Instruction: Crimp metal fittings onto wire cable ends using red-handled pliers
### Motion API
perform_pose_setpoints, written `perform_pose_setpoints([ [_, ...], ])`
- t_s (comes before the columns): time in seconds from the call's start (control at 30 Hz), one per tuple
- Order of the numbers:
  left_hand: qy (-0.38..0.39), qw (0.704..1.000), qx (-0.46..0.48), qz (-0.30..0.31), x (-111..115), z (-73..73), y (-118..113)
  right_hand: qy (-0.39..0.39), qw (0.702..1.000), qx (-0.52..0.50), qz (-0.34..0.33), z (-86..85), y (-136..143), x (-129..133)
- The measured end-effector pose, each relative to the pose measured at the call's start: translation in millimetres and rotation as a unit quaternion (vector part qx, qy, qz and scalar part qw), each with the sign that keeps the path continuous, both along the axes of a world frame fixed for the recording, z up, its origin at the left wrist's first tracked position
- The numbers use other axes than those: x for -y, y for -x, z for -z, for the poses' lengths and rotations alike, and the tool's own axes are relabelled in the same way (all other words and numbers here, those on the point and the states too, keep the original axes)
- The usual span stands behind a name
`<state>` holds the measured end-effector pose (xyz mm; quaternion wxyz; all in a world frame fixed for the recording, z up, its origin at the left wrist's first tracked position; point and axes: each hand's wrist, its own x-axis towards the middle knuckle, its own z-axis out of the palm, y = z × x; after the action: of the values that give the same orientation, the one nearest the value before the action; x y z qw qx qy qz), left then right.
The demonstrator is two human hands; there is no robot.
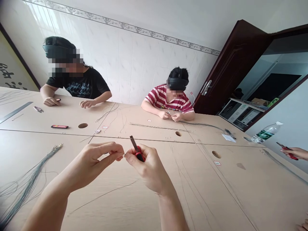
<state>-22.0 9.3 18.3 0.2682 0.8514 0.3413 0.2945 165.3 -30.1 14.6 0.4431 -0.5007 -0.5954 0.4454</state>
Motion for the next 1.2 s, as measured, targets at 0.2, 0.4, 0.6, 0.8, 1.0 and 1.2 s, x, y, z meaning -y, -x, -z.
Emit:
perform_pose_setpoints([
  [0.2, -0.012, 1.0, 0.003, -0.004, 0.0, -0.3, -1.4, 0.001, 1.0, -0.009, -0.002, -2.1, 1.2, 0.5],
  [0.4, -0.018, 1.0, 0.009, -0.007, -1.4, 0.9, -2.3, 0.006, 1.0, -0.02, -0.01, -2.1, 0.6, -0.1],
  [0.6, -0.001, 1.0, 0.001, -0.012, -1.1, 3.3, 2.2, 0.006, 1.0, -0.015, -0.009, -1.3, 1.4, 0.2],
  [0.8, 0.012, 1.0, -0.001, -0.014, -1.9, 1.5, 1.7, 0.011, 1.0, -0.009, -0.013, -1.3, 1.4, -0.2],
  [1.0, 0.045, 0.998, 0.027, -0.023, -5.2, 0.2, 3.0, -0.009, 1.0, 0.016, 0.011, -2.3, 0.9, -0.3],
  [1.2, 0.072, 0.995, 0.038, -0.06, -6.6, -0.8, 3.8, -0.027, 0.999, 0.031, 0.029, 0.2, 1.6, 0.6],
])
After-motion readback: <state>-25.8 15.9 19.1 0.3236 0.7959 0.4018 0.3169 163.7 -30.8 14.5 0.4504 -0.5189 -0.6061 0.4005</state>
